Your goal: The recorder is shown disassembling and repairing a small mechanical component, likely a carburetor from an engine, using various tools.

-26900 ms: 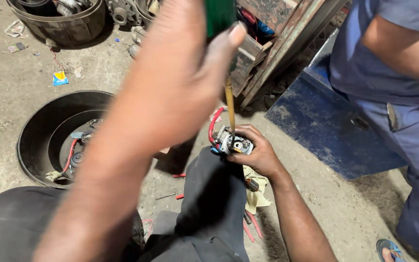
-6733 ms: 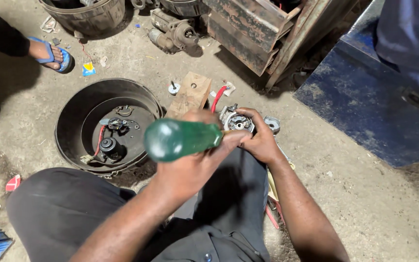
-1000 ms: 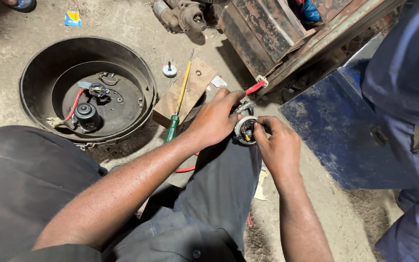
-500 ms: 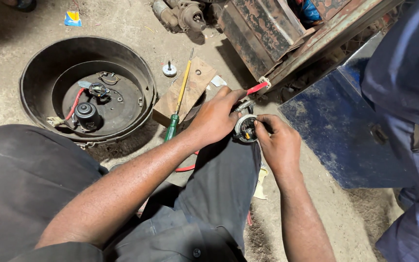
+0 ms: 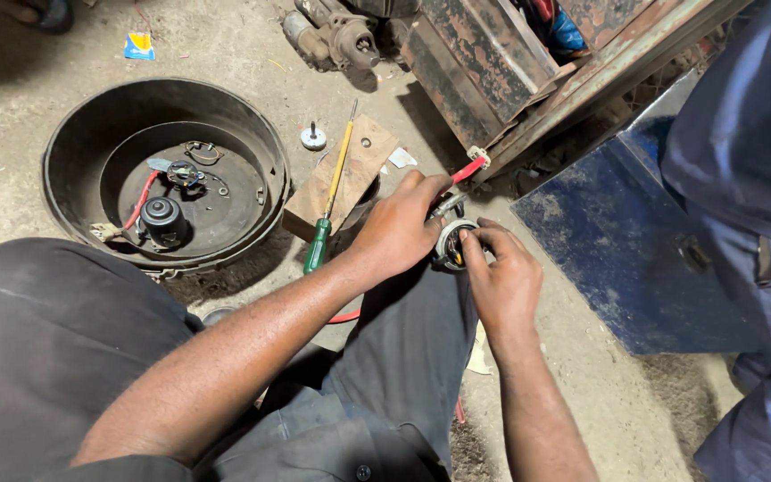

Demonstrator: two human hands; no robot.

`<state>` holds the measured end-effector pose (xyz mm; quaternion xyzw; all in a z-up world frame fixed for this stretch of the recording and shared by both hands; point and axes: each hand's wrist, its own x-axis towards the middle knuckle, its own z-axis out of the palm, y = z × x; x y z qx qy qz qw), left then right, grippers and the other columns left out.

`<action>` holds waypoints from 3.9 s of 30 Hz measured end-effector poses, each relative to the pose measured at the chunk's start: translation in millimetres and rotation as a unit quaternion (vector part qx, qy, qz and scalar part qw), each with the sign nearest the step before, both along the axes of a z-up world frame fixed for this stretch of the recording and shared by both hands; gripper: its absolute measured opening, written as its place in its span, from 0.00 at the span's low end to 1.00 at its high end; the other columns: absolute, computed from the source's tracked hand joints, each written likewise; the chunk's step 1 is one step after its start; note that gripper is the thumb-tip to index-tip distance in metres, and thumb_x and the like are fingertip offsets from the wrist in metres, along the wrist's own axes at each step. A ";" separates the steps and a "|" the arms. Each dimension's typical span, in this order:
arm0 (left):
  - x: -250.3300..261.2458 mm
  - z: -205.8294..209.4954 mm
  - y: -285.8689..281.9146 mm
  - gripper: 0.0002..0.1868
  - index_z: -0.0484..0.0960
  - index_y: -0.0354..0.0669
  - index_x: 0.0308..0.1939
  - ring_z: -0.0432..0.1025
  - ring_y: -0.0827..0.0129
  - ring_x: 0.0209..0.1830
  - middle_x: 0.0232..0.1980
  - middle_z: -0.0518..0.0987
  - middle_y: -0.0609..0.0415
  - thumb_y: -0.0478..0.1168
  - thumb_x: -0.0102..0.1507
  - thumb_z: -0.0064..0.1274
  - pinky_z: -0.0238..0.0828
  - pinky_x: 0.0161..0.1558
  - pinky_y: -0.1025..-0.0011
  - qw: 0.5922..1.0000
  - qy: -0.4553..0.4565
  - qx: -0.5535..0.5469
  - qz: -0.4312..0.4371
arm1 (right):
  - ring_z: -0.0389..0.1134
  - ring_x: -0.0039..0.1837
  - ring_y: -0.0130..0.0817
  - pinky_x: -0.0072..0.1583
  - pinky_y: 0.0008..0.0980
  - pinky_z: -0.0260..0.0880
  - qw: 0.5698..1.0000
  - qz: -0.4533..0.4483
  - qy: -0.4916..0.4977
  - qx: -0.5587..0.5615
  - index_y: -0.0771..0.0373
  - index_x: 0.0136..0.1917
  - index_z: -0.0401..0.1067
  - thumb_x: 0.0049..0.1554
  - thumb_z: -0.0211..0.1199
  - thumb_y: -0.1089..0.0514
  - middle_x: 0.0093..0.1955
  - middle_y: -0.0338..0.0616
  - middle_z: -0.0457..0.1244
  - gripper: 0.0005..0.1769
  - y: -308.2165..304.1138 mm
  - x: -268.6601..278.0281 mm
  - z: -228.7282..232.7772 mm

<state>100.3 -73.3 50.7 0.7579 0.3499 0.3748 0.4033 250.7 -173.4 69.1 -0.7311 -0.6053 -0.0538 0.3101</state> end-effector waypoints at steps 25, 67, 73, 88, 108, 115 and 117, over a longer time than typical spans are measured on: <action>-4.0 -2.7 -10.3 0.25 0.73 0.40 0.62 0.74 0.43 0.54 0.57 0.75 0.41 0.36 0.60 0.56 0.72 0.53 0.52 0.999 -0.036 0.006 0.013 | 0.75 0.56 0.41 0.58 0.35 0.72 0.992 -0.069 0.104 0.001 0.68 0.49 0.80 0.58 0.69 0.51 0.59 0.51 0.71 0.17 0.6 -8.0 -5.4; -4.0 -0.9 -10.7 0.25 0.75 0.42 0.61 0.76 0.45 0.52 0.54 0.76 0.44 0.35 0.59 0.58 0.73 0.52 0.54 0.999 -0.044 -0.010 0.017 | 0.74 0.57 0.44 0.59 0.37 0.73 0.995 -0.019 0.093 0.023 0.67 0.48 0.77 0.56 0.68 0.55 0.62 0.54 0.69 0.13 -0.7 -5.7 -7.9; -4.1 3.3 -11.7 0.24 0.75 0.41 0.61 0.75 0.44 0.52 0.54 0.76 0.43 0.36 0.60 0.58 0.72 0.52 0.53 0.999 -0.039 -0.007 0.009 | 0.73 0.58 0.46 0.59 0.38 0.72 0.997 -0.038 0.061 0.008 0.67 0.48 0.77 0.57 0.68 0.55 0.63 0.55 0.68 0.11 -1.1 -4.9 -8.8; -3.1 8.9 -12.9 0.23 0.76 0.42 0.59 0.75 0.45 0.53 0.54 0.76 0.44 0.33 0.59 0.57 0.72 0.52 0.56 0.999 -0.040 0.000 0.014 | 0.73 0.58 0.50 0.59 0.41 0.71 0.996 -0.046 0.073 0.002 0.67 0.47 0.77 0.57 0.68 0.55 0.62 0.55 0.69 0.12 -1.5 -9.0 -2.2; -1.9 8.3 -12.8 0.22 0.76 0.43 0.60 0.76 0.48 0.53 0.53 0.77 0.45 0.34 0.60 0.57 0.73 0.53 0.58 0.999 -0.040 -0.006 0.024 | 0.73 0.60 0.49 0.60 0.40 0.71 0.992 -0.044 0.118 0.002 0.67 0.47 0.78 0.54 0.68 0.56 0.63 0.55 0.68 0.12 -2.4 -8.8 -2.4; -1.0 6.9 -11.6 0.23 0.76 0.43 0.60 0.75 0.48 0.55 0.54 0.77 0.45 0.34 0.59 0.57 0.72 0.53 0.57 0.999 -0.026 0.004 0.022 | 0.72 0.61 0.49 0.60 0.40 0.71 0.993 -0.044 0.106 -0.002 0.67 0.47 0.78 0.56 0.67 0.56 0.64 0.55 0.68 0.11 -1.9 -10.9 -0.4; -2.0 9.4 -11.8 0.23 0.76 0.43 0.60 0.75 0.48 0.54 0.54 0.77 0.45 0.34 0.59 0.58 0.72 0.53 0.57 0.999 -0.024 -0.005 0.021 | 0.72 0.61 0.49 0.61 0.40 0.71 0.993 -0.035 0.112 0.004 0.67 0.48 0.78 0.56 0.67 0.56 0.64 0.55 0.68 0.11 -2.7 -10.8 -1.4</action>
